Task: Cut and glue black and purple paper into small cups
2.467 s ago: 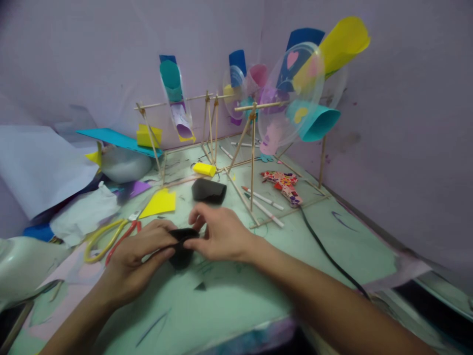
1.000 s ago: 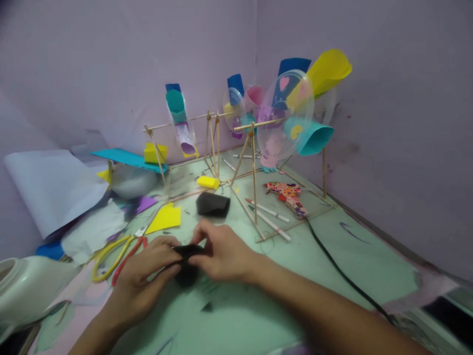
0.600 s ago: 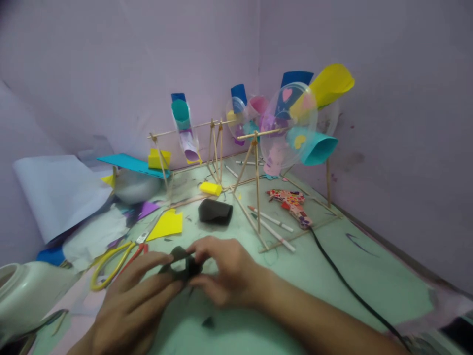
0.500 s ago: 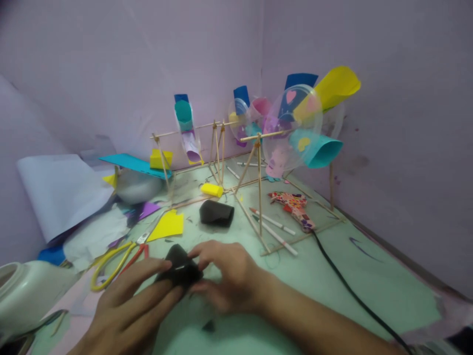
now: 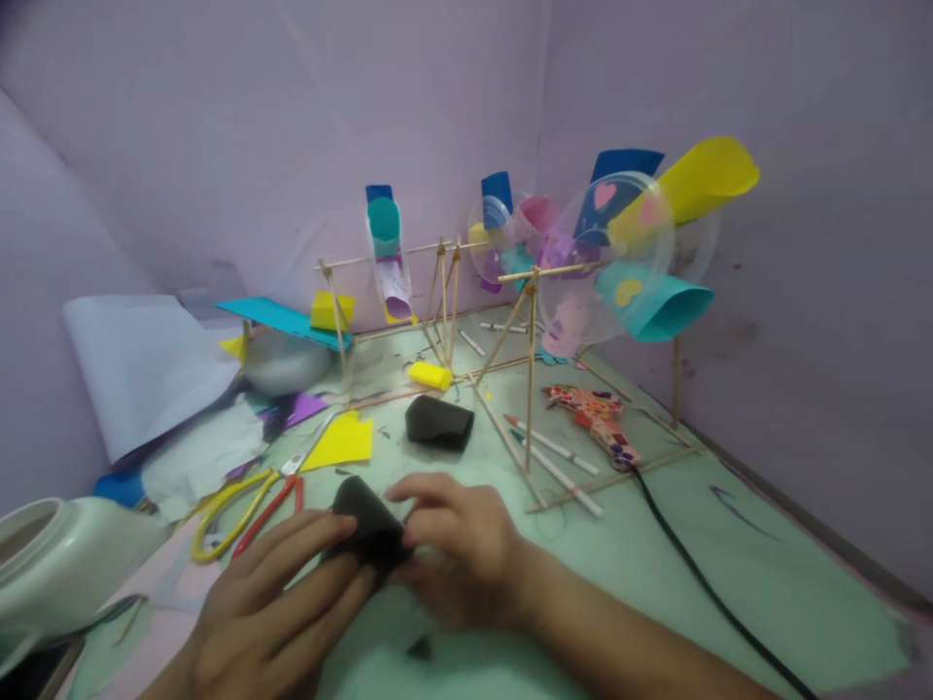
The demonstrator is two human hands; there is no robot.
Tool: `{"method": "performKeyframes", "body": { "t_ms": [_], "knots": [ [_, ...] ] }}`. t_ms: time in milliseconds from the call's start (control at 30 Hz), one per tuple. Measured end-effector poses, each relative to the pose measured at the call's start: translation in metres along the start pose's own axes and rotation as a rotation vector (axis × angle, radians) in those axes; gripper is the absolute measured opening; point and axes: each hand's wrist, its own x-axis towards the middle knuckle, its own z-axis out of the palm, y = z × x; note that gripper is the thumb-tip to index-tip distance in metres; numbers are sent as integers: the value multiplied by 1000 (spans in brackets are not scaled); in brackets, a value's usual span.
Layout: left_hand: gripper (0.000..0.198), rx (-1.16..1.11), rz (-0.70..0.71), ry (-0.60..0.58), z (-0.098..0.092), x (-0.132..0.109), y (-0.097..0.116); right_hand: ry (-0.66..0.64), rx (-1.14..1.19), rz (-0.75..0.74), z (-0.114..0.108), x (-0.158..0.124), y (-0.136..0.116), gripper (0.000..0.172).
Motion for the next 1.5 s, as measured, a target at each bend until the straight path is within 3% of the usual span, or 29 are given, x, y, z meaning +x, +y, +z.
{"method": "performKeyframes", "body": {
  "t_ms": [467, 833, 1100, 1500],
  "knots": [
    [29, -28, -10, 15, 3, 1, 0, 3, -148, -133, -2, 10, -6, 14],
    [28, -190, -69, -3, 8, -7, -2, -39, -110, -65, -4, 8, -6, 18],
    [27, -209, -72, 15, 3, -2, -4, 21, -95, -46, -4, 6, -2, 30],
    [21, -203, -66, 35, 3, -1, -6, -50, -68, -1, -3, 8, 3, 39]
  ]
}}
